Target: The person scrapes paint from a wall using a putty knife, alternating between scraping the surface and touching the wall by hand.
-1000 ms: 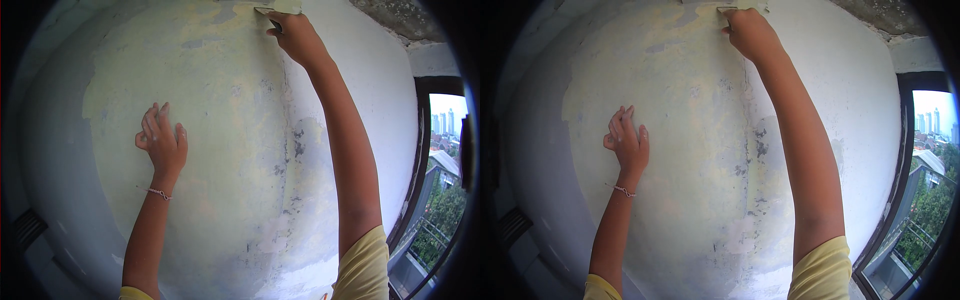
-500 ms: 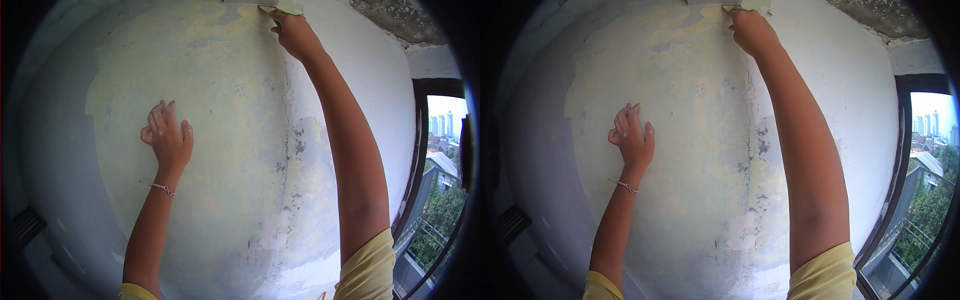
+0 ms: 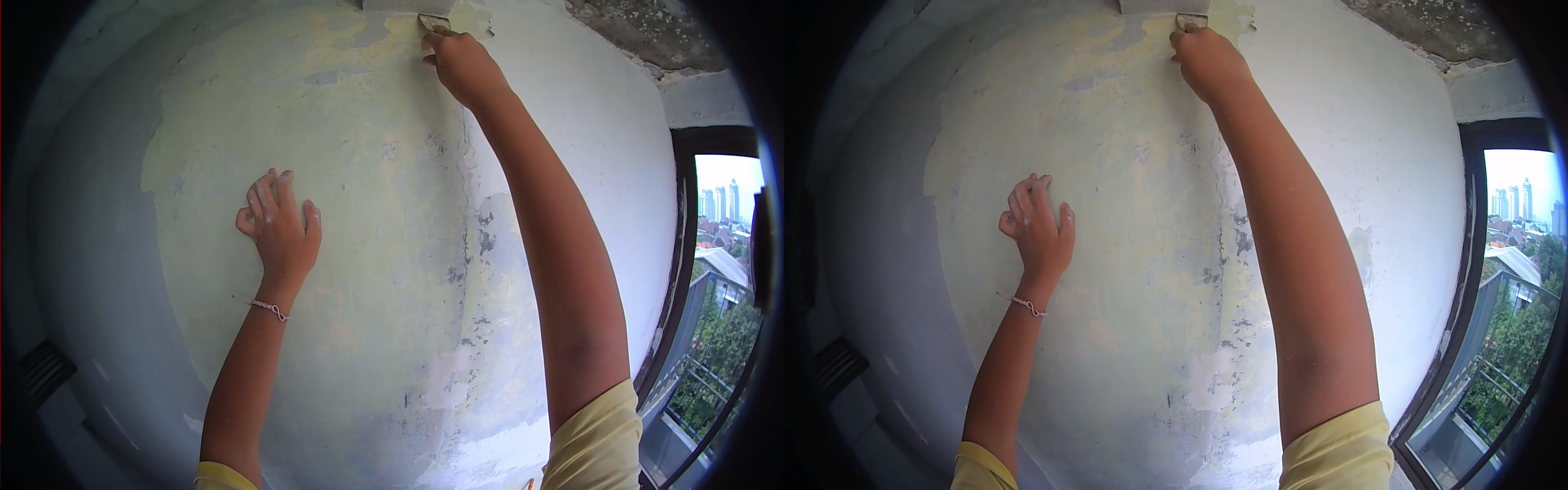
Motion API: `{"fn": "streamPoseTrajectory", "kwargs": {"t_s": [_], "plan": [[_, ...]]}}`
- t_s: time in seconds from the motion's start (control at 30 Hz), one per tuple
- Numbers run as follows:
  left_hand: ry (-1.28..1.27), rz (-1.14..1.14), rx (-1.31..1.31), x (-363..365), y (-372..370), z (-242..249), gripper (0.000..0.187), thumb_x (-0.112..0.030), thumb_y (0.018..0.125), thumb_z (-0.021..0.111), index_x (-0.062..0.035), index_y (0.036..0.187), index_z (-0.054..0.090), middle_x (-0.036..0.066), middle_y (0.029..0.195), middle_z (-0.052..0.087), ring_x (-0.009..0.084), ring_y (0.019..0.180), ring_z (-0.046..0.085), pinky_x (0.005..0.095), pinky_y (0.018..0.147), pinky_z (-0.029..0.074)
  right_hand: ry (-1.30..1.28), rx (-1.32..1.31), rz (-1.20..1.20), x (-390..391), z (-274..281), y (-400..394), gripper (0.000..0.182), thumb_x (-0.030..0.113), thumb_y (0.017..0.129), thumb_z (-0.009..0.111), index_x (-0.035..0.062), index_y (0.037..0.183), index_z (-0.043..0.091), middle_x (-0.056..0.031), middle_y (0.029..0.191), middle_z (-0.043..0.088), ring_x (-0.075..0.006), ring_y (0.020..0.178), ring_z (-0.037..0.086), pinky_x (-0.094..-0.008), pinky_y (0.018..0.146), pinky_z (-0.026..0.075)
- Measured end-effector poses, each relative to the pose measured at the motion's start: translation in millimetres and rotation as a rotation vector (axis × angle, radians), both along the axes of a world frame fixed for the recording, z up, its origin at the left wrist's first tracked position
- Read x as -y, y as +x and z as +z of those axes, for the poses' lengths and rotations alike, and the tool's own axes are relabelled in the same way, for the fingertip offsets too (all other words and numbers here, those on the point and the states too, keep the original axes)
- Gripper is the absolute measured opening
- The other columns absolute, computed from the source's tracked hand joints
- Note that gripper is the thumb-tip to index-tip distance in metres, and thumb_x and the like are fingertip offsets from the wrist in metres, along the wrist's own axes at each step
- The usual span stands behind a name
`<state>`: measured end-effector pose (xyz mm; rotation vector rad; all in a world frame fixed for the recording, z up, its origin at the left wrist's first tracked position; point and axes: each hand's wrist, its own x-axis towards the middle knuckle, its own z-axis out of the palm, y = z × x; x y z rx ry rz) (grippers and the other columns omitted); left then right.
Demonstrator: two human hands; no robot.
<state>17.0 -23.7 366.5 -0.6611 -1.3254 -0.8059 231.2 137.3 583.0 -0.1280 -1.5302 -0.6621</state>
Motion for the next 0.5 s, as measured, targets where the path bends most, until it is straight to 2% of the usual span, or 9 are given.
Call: {"fn": "streamPoseTrajectory", "kwargs": {"t_s": [0.07,0.13,0.17,0.23,0.33,0.47,0.5], "plan": [[-0.016,0.0,-0.009,-3.1,2.4,0.1,0.052,-0.016,0.088,0.064,-0.0082,0.137,0.05,0.014,0.144,0.047,0.029,0.135,0.04,0.0518,0.102,0.025,-0.008,0.002,0.019,-7.0,-4.8,-1.9,0.027,-0.008,0.086,0.059,0.0042,0.107,0.07,-0.0147,0.112,0.072,-0.0353,0.093,0.072,-0.0456,0.082,0.057],[-0.015,0.003,-0.018,-4.6,4.1,1.2,0.052,-0.016,0.087,0.064,-0.0079,0.137,0.05,0.014,0.144,0.047,0.0293,0.135,0.04,0.0518,0.102,0.025,0.056,0.007,0.031,-8.9,-6.8,2.3,0.017,-0.001,0.087,0.061,0.0065,0.099,0.071,-0.0144,0.101,0.073,-0.034,0.095,0.072,-0.0453,0.081,0.059],[-0.021,-0.025,-0.022,-5.6,5.0,0.5,0.053,-0.016,0.087,0.064,-0.0076,0.137,0.05,0.015,0.144,0.046,0.0298,0.135,0.04,0.052,0.102,0.025,0.062,0.01,0.031,-6.7,-5.3,4.5,0.017,-0.001,0.087,0.061,0.0065,0.099,0.071,-0.0144,0.101,0.073,-0.034,0.095,0.072,-0.0453,0.081,0.059],[-0.032,-0.057,-0.028,-7.5,5.2,-1.9,0.053,-0.016,0.087,0.064,-0.0073,0.137,0.05,0.015,0.144,0.046,0.0303,0.134,0.04,0.0522,0.102,0.025,-0.003,0.062,-0.051,-6.2,-2.8,11.4,0.031,-0.01,0.086,0.056,0.0057,0.108,0.071,-0.014,0.104,0.075,-0.0332,0.092,0.073,-0.045,0.082,0.057],[-0.003,-0.055,-0.055,-15.6,5.1,-1.7,0.053,-0.016,0.087,0.064,-0.0068,0.137,0.05,0.016,0.143,0.046,0.0312,0.134,0.039,0.0523,0.102,0.025,-0.035,0.034,0.006,-6.9,6.5,13.9,0.032,-0.011,0.086,0.054,0.0061,0.107,0.072,-0.0136,0.098,0.076,-0.0317,0.092,0.073,-0.0445,0.082,0.057],[0.011,-0.047,-0.057,-18.3,7.8,-1.3,0.052,-0.016,0.087,0.064,-0.0066,0.136,0.05,0.017,0.143,0.046,0.0315,0.134,0.039,0.0524,0.102,0.025,-0.037,-0.01,-0.054,-4.1,-9.6,4.6,0.029,-0.009,0.086,0.055,0.0057,0.105,0.071,-0.0145,0.099,0.076,-0.0323,0.091,0.074,-0.045,0.081,0.058],[0.004,-0.039,-0.051,-17.9,8.9,-0.8,0.052,-0.016,0.087,0.064,-0.0066,0.136,0.05,0.017,0.143,0.046,0.0317,0.134,0.039,0.0524,0.102,0.025,-0.014,-0.033,-0.069,-4.2,-15.4,4.2,0.023,-0.007,0.085,0.059,0.0049,0.101,0.071,-0.0155,0.103,0.074,-0.0334,0.095,0.072,-0.0442,0.082,0.059]]}}
